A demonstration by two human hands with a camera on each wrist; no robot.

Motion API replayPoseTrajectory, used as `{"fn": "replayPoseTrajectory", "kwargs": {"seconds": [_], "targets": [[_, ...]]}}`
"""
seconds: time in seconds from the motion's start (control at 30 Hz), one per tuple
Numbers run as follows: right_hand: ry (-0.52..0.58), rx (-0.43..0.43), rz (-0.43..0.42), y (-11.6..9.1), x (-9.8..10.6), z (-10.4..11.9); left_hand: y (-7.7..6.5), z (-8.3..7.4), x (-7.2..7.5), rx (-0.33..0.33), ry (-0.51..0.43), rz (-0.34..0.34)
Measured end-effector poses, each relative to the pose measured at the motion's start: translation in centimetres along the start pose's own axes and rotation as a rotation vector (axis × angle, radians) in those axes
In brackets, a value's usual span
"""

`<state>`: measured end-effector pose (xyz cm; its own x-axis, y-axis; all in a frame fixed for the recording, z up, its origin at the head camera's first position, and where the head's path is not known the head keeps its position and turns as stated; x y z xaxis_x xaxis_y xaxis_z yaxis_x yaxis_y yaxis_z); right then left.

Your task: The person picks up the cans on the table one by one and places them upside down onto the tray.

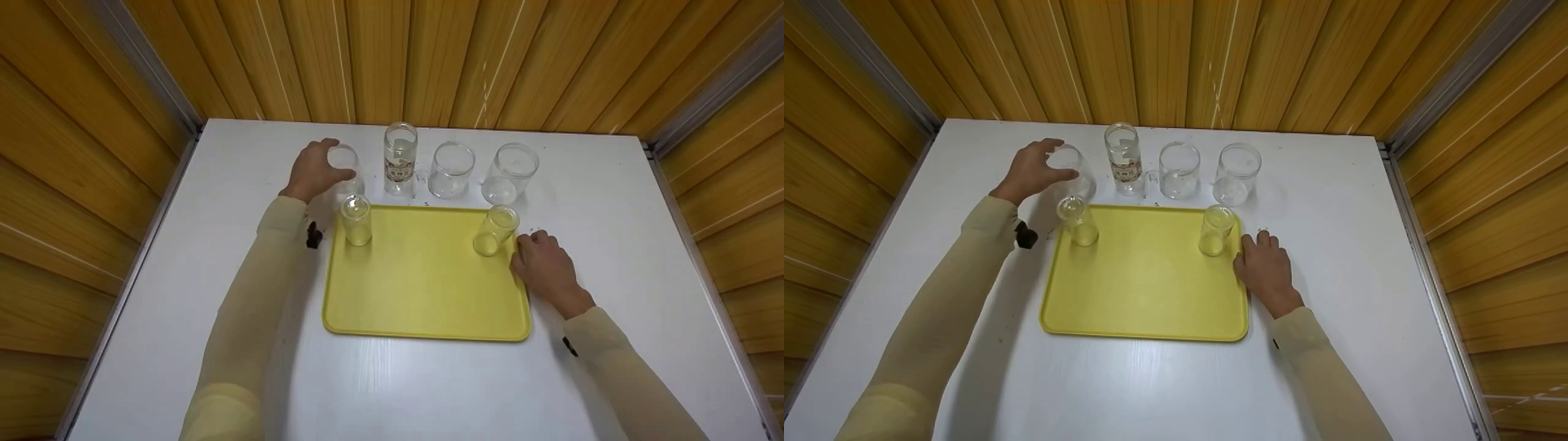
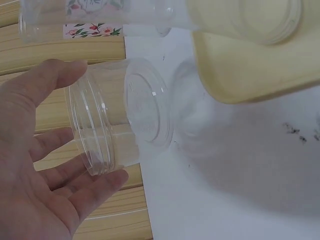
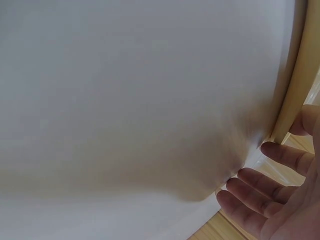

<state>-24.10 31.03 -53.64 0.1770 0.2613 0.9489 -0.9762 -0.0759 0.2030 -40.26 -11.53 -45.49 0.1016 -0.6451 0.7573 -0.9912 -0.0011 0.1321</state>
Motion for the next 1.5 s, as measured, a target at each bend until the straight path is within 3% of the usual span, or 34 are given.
{"fn": "replayPoseTrajectory", "kwargs": {"seconds": [0.27,0.53,1.5], "targets": [[0.013,-0.003,-0.003,0.1,0.0,-0.2,-0.3,0.3,0.9,0.021,-0.058,-0.036],[0.011,-0.009,-0.007,0.1,-0.1,-0.3,-0.9,0.4,1.9,0.058,-0.179,-0.087],[0.015,0.007,-0.042,-0.2,0.4,0.0,-3.3,1.0,3.7,0.201,-0.510,-0.199]]}}
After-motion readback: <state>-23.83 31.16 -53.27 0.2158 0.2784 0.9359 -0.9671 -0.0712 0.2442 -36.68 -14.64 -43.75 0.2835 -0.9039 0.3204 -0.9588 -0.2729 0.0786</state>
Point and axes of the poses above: each hand's wrist, its own y-axis towards the middle knuckle, its own x-axis out of the back of the hand, z = x × y, the point moved 10 cm from there along y, towards the middle knuckle, and after that the axes turned 13 degrees about -z, right-handed, at the moved point
